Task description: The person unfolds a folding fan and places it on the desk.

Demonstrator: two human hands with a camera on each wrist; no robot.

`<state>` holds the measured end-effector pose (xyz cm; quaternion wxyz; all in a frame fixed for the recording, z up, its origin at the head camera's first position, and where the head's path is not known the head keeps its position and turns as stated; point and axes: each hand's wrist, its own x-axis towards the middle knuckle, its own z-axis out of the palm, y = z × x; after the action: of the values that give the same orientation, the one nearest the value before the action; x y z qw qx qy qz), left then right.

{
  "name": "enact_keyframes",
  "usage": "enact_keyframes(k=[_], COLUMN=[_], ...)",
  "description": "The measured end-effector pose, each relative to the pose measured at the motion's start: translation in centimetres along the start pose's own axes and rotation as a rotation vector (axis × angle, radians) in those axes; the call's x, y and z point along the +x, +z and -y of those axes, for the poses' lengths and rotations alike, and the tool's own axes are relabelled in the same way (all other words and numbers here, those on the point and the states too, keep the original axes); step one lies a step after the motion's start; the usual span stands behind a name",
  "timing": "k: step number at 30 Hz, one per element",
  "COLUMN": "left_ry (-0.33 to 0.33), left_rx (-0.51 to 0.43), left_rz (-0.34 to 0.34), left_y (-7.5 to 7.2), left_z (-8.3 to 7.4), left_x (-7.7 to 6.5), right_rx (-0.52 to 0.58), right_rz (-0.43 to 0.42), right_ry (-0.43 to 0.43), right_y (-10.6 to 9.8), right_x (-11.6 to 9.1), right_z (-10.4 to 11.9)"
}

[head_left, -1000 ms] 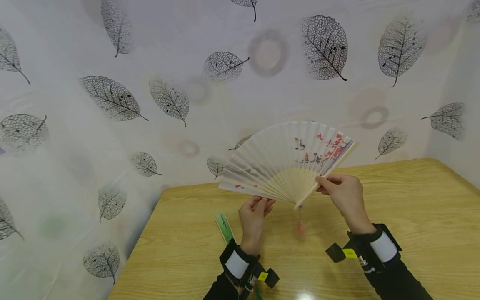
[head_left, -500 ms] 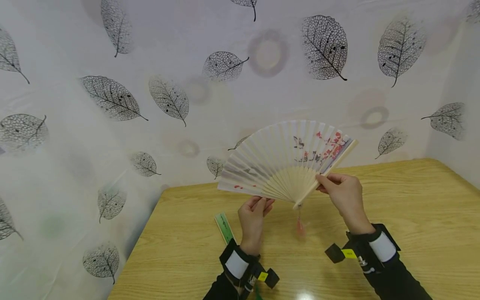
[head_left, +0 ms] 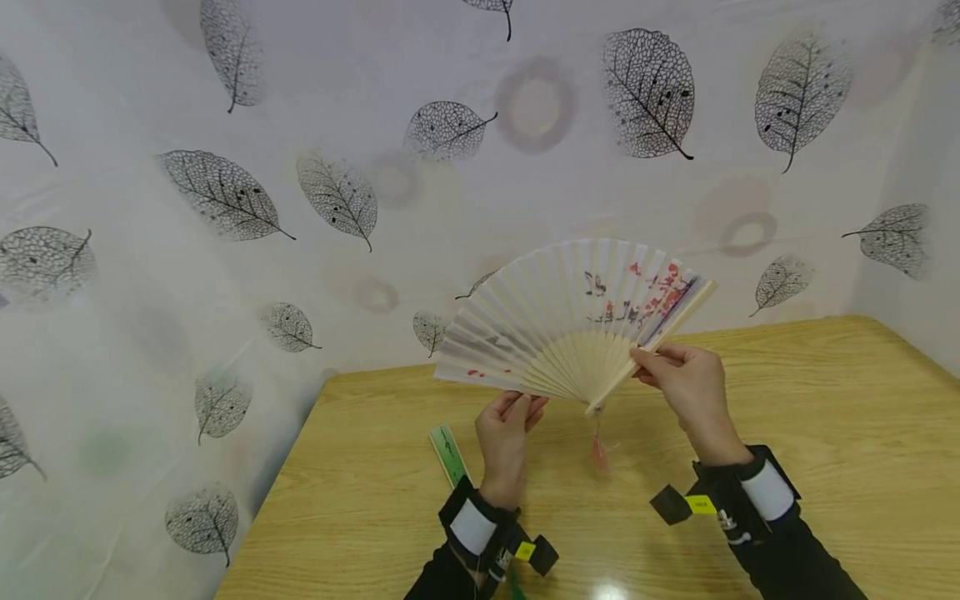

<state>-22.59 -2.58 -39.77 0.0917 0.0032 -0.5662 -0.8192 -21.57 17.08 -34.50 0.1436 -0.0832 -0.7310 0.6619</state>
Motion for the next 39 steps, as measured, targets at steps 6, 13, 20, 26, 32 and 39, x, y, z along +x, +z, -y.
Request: enact_keyframes(k=[6, 13, 20, 26, 32, 39], left_ry=[0.019, 0.028, 0.026, 0.032, 0.036, 0.054], left_rx=[-0.002, -0.008, -0.009, -0.004, 0.0, 0.015], left_rz=[0.009, 0.002, -0.002, 0.0, 0.002, -0.007], left_y=[0.06, 0.11, 0.17, 0.12, 0.13, 0.01], left_z=[0.06, 0.1, 0.2, 0.26, 0.26, 0.28], left_x=[-0.06, -0.07, -0.04, -0.1, -0.13, -0.08], right_rx=[0.033, 0.015, -0.012, -0.021, -0.022, 0.002], right_rz=[0.003, 0.0, 0.002, 0.019, -0.003, -0.022], right_ry=[-0.003, -0.002, -0.017, -0.008, 0.012, 0.05], right_y=[-0.02, 0.06, -0.07, -0.27, -0.23, -0.17], right_x=[0.07, 0.13, 0.09, 0.07, 0.18, 0.24], right_z=[-0.04, 0.01, 0.13, 0.0, -0.14, -0.16])
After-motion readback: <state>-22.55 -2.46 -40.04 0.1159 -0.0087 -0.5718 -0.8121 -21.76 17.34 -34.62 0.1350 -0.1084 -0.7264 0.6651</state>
